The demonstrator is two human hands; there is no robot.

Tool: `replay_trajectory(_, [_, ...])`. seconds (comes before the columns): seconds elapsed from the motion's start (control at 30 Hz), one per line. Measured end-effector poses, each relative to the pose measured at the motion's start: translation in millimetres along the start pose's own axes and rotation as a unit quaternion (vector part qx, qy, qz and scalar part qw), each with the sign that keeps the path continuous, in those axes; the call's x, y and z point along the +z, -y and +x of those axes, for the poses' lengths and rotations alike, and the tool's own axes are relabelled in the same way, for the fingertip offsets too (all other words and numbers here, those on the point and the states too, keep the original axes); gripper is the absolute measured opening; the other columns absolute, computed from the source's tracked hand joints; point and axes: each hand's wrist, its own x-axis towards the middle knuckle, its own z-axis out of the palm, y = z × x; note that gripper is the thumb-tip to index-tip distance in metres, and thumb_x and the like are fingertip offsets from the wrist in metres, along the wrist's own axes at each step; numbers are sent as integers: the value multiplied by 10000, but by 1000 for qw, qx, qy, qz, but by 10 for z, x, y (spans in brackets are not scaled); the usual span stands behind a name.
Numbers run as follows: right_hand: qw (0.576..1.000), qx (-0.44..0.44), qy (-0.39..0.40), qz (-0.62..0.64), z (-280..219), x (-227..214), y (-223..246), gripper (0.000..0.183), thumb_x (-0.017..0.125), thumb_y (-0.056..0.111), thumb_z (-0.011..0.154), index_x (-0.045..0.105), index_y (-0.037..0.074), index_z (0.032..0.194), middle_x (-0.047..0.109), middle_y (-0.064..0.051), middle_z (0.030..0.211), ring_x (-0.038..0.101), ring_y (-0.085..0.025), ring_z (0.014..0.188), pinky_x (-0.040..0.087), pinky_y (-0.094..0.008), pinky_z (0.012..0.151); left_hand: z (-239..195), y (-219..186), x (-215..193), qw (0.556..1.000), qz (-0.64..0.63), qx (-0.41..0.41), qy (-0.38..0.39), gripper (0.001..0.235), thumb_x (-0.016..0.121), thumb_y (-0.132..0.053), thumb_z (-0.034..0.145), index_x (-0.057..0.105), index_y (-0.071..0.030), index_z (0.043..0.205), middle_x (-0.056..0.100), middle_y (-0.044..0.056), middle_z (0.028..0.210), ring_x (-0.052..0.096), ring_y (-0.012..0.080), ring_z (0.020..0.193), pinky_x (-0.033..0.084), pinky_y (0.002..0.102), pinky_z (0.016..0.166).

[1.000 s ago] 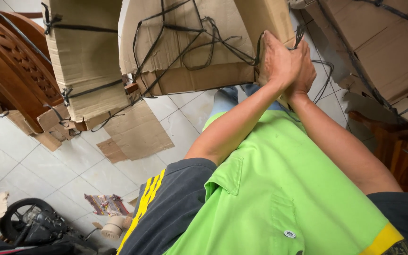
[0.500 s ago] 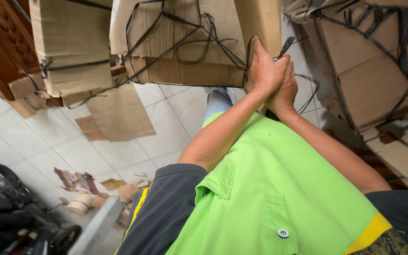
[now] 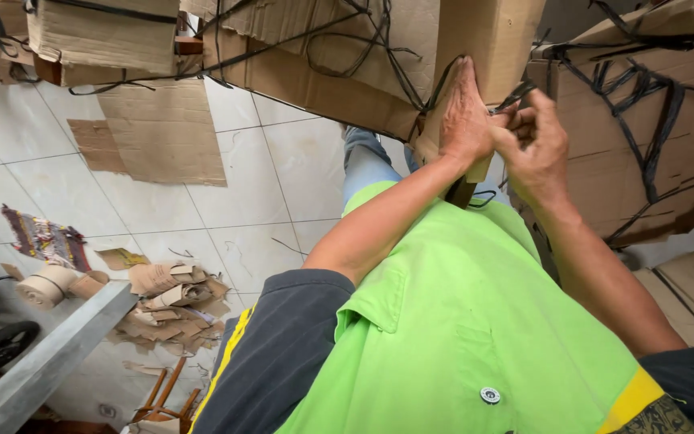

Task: Wrapping wooden furniture components with protective cardboard and securing them with plastic ties.

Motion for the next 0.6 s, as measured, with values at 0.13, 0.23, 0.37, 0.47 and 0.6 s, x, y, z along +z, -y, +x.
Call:
replay_trajectory(0.13, [997,-53,-52,-1,83,-18,-11,147,597,83,1153,700,-21,1161,673,-138,975,606,-193,795,513,-309,651,37,76,100,998,-12,43,-32,1114,524,-617,808,100,23,1616,170,226,1708,179,324,1610,186,397,1323])
replay_trajectory(0.23, [996,8,-33,83,34,-138,3,153,502,115,1214,623,34,1166,659,-107,1005,625,-154,808,549,-253,684,-3,71,39,999,-1,42,-19,1253,534,-764,760,74,26,1617,137,232,1712,163,324,1609,162,392,1323])
replay_trajectory(0.37, [998,40,48,-2,83,-126,260,613,608,233,1032,375,-1,1548,512,-73,1050,511,-169,886,502,-283,731,26,110,113,998,24,50,-18,1238,496,-777,795,53,44,1610,114,247,1709,130,338,1613,132,409,1336])
replay_trajectory(0.47, [998,-54,-11,16,183,-15,-91,195,651,130,1171,675,22,1010,630,-105,961,575,-201,884,492,-327,721,27,151,125,997,-11,69,-28,1132,558,-603,829,64,50,1610,131,262,1707,144,354,1617,150,425,1339])
replay_trajectory(0.6, [997,-65,-15,26,132,-44,-53,247,615,202,1180,709,3,1067,662,-92,958,629,-196,880,490,-333,747,7,171,51,997,-38,62,-11,1187,637,-547,758,54,27,1618,121,247,1715,129,345,1622,169,445,1328])
